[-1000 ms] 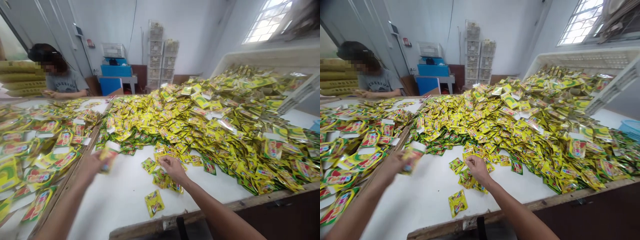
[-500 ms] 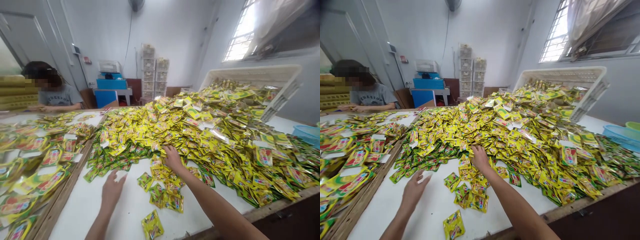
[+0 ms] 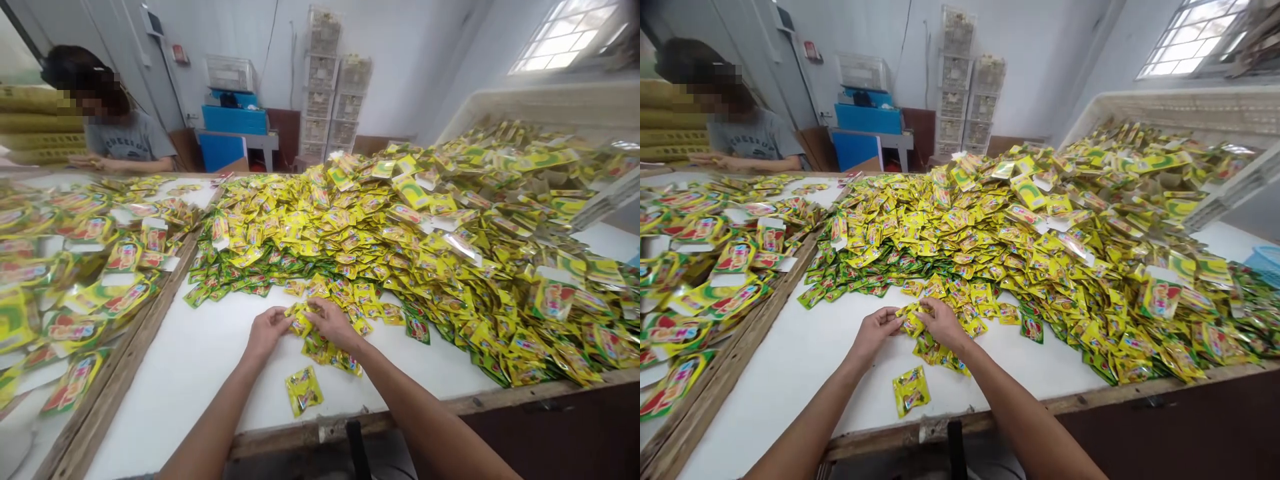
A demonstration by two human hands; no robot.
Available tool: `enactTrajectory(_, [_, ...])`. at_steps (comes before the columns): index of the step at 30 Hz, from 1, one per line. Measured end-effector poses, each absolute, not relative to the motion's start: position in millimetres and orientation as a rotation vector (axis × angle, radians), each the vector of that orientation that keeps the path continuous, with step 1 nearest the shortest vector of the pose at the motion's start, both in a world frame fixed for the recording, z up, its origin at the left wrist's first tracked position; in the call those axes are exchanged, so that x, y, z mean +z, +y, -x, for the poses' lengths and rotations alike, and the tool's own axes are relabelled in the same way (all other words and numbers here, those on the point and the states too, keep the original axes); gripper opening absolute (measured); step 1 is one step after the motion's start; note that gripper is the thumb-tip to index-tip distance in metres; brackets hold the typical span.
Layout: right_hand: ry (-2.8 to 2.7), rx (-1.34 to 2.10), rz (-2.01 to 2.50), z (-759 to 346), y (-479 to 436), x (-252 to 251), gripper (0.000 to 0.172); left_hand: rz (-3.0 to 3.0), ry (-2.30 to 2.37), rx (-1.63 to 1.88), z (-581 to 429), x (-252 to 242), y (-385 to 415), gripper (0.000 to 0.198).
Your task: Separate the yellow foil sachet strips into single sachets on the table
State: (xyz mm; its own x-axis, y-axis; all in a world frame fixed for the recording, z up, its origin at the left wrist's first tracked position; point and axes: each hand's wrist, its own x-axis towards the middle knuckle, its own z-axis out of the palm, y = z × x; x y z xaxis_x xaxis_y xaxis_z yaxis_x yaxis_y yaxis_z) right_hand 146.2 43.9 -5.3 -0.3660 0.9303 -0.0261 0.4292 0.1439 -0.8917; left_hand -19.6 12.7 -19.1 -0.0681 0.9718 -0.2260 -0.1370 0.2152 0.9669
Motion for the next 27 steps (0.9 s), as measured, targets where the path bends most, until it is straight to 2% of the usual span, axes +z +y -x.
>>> enactTrajectory(4, [-2.097, 0.766, 1.363, -142.0, 54.3, -0.1, 0.019, -0.928, 1.443, 1.211, 30.8, -27.7, 15.0, 0.033])
enactTrajectory(9, [-2.331, -0.209, 1.631, -149.4, 104.9, 23.4, 0.03, -1.16, 1.842, 1.023, 50.2, -23.8, 15.6, 0.021])
enactTrajectory(11, [-2.404, -0.338, 1.628, -154.9, 126.0, 30.2, 0.028, -1.232, 2.046, 0.929, 52.5, -15.9, 12.4, 0.026])
enactTrajectory(15, [-2.502, -0.346, 1.526, -166.8, 144.4, 31.5, 0.025, -1.404, 2.288, 0.787, 48.0, 1.2, 3.6, 0.033])
enactTrajectory(20, [-2.443, -0.286, 1.437, -178.5, 132.4, 32.6, 0.022, -1.592, 2.223, 0.336, 36.2, 5.3, -0.3, 0.049])
enactTrajectory(23, [-2.233, 0.014, 1.433, -177.9, 112.3, 37.0, 0.019, -1.66, 2.197, 0.223, 35.9, 0.6, -4.9, 0.056])
enactTrajectory(27, [-2.098, 0.689, 1.463, -167.5, 78.1, 25.8, 0.012, -1.677, 2.16, 0.196, 45.4, -2.6, -16.4, 0.047])
